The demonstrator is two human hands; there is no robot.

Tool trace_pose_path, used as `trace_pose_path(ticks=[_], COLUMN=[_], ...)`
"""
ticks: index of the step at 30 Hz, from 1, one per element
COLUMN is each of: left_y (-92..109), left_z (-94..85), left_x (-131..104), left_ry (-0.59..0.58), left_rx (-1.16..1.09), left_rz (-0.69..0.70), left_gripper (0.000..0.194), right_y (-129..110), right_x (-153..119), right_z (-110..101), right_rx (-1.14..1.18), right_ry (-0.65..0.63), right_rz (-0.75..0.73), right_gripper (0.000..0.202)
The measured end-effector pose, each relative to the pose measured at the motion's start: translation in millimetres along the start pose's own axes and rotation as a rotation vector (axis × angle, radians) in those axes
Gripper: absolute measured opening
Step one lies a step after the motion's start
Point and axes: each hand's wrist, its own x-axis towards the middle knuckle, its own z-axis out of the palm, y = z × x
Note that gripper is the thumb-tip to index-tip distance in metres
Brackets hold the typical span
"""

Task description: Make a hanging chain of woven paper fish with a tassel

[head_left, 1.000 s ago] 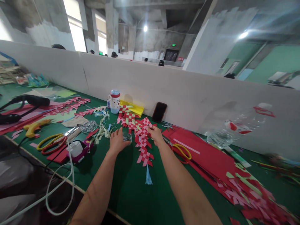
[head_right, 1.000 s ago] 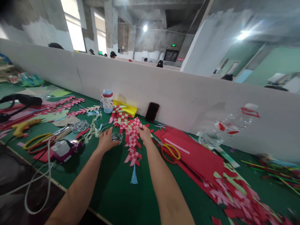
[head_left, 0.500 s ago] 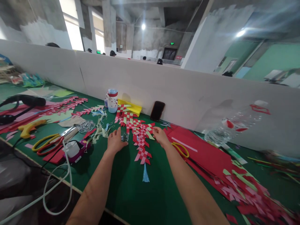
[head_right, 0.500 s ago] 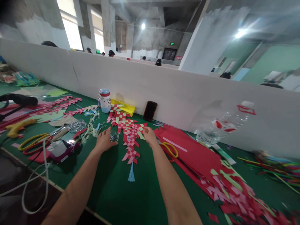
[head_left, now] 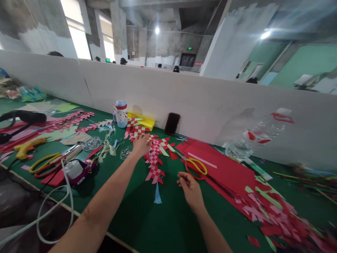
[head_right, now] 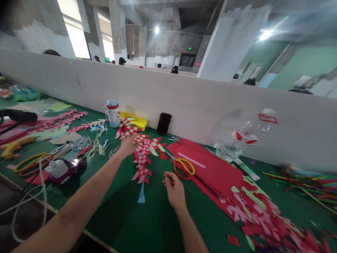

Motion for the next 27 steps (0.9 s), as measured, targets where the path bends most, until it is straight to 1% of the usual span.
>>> trace_pose_path(ticks=[3, 6, 8, 11, 15, 18, 20, 23, 27], left_y=[19, 25, 24, 19, 19, 22, 23, 23, 21], left_z=[10.8, 24.2, 32.7, 42.5, 47.8, 44.9, 39.3, 26.6, 6.8], left_x=[37, 59, 65, 67, 67, 68, 70, 71, 72], left_ry=[-0.114, -0.212, -0.247, -0.265, -0.267, -0.286, -0.317, -0.376, -0.433], left_rx=[0.027, 0.053, 0.06, 0.056, 0.024, -0.015, -0.054, -0.129, -0.198], left_rz=[0.046, 0.033, 0.029, 0.032, 0.026, 0.009, -0.004, 0.0, 0.054], left_gripper=[0.036, 0.033, 0.033, 0.034, 0.034, 0.034, 0.034, 0.033, 0.035], right_y=[3, 4, 5, 9, 11, 11, 11, 13, 13], right_x=[-2, -1, 0, 0, 0, 0, 0, 0, 2], right_z=[1, 1, 0, 0, 0, 1, 0, 0, 0], right_rx=[-0.004, -0.009, -0.012, -0.014, -0.016, -0.02, -0.022, -0.023, -0.025], right_ry=[0.014, 0.003, -0.006, -0.022, -0.033, -0.034, -0.035, -0.041, -0.049], right_rz=[-0.014, -0.037, -0.048, -0.057, -0.059, -0.058, -0.058, -0.057, -0.057], right_gripper=[0.037, 0.035, 0.032, 0.029, 0.027, 0.026, 0.027, 0.027, 0.027])
